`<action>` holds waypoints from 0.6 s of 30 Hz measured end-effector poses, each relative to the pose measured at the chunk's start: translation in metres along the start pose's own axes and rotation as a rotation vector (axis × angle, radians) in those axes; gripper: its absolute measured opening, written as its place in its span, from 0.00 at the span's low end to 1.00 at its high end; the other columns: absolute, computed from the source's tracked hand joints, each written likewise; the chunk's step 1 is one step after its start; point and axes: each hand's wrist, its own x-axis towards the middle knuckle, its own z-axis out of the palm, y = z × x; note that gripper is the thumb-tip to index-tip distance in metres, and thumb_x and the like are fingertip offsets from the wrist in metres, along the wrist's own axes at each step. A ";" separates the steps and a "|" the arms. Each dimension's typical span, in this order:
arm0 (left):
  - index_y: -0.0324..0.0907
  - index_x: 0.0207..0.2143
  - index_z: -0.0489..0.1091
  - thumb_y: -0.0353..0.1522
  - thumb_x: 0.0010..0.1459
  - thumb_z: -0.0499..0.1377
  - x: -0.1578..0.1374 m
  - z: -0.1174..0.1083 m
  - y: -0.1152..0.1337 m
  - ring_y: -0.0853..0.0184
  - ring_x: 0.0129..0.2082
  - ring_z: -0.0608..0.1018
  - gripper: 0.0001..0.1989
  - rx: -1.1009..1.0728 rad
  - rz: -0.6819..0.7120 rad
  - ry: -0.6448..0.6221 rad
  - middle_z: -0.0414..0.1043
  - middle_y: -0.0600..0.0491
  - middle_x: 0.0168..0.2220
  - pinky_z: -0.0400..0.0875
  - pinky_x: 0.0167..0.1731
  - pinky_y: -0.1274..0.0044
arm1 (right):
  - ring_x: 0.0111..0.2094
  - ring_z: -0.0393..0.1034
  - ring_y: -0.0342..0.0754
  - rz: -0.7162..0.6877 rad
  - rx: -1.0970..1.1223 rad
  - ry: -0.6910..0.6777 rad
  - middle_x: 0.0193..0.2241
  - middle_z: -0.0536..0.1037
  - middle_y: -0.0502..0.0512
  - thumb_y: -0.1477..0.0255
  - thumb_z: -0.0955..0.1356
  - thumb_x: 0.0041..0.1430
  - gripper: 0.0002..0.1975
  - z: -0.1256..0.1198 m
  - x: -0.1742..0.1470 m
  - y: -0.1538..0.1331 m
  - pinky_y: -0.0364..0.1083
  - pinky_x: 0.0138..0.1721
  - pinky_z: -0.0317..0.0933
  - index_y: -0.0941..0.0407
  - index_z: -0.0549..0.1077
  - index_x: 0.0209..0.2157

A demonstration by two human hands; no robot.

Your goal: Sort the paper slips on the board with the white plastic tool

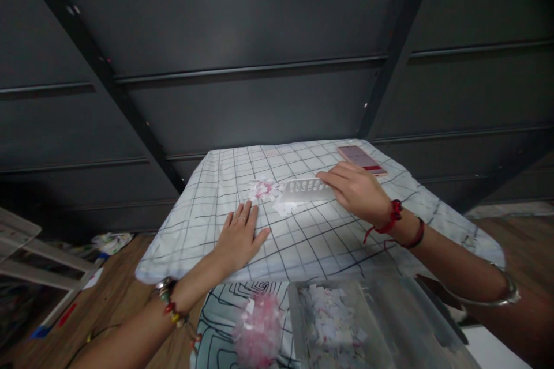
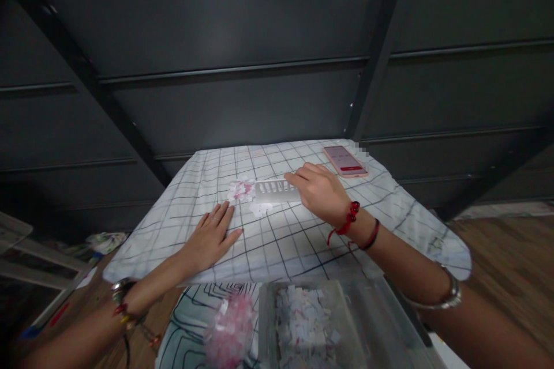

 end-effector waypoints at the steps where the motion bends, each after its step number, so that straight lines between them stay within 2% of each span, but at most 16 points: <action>1: 0.29 0.60 0.47 0.46 0.62 0.39 0.000 0.000 0.000 0.53 0.60 0.45 0.33 0.002 -0.002 -0.001 0.39 0.39 0.61 0.44 0.55 0.63 | 0.31 0.64 0.48 -0.006 0.006 0.024 0.26 0.73 0.56 0.83 0.59 0.51 0.14 -0.001 -0.001 0.000 0.46 0.34 0.59 0.62 0.72 0.37; 4: 0.30 0.60 0.47 0.45 0.62 0.40 0.000 0.000 0.000 0.53 0.60 0.45 0.32 0.008 -0.008 0.001 0.40 0.39 0.61 0.44 0.55 0.63 | 0.30 0.63 0.48 -0.010 0.009 0.068 0.26 0.73 0.56 0.83 0.59 0.52 0.13 -0.004 -0.001 -0.002 0.46 0.34 0.59 0.63 0.72 0.36; 12: 0.30 0.60 0.47 0.45 0.62 0.39 0.000 0.000 0.001 0.53 0.60 0.45 0.32 0.021 -0.007 -0.003 0.39 0.39 0.61 0.44 0.55 0.63 | 0.31 0.63 0.47 -0.017 0.067 0.036 0.26 0.73 0.55 0.83 0.59 0.52 0.14 0.002 -0.001 -0.002 0.45 0.34 0.58 0.63 0.72 0.37; 18: 0.29 0.60 0.47 0.46 0.62 0.39 0.000 0.000 0.000 0.52 0.60 0.45 0.33 0.010 0.000 0.003 0.39 0.38 0.61 0.45 0.55 0.62 | 0.32 0.62 0.48 0.011 0.008 0.019 0.27 0.73 0.56 0.85 0.58 0.50 0.17 0.004 -0.003 0.002 0.46 0.34 0.58 0.62 0.71 0.38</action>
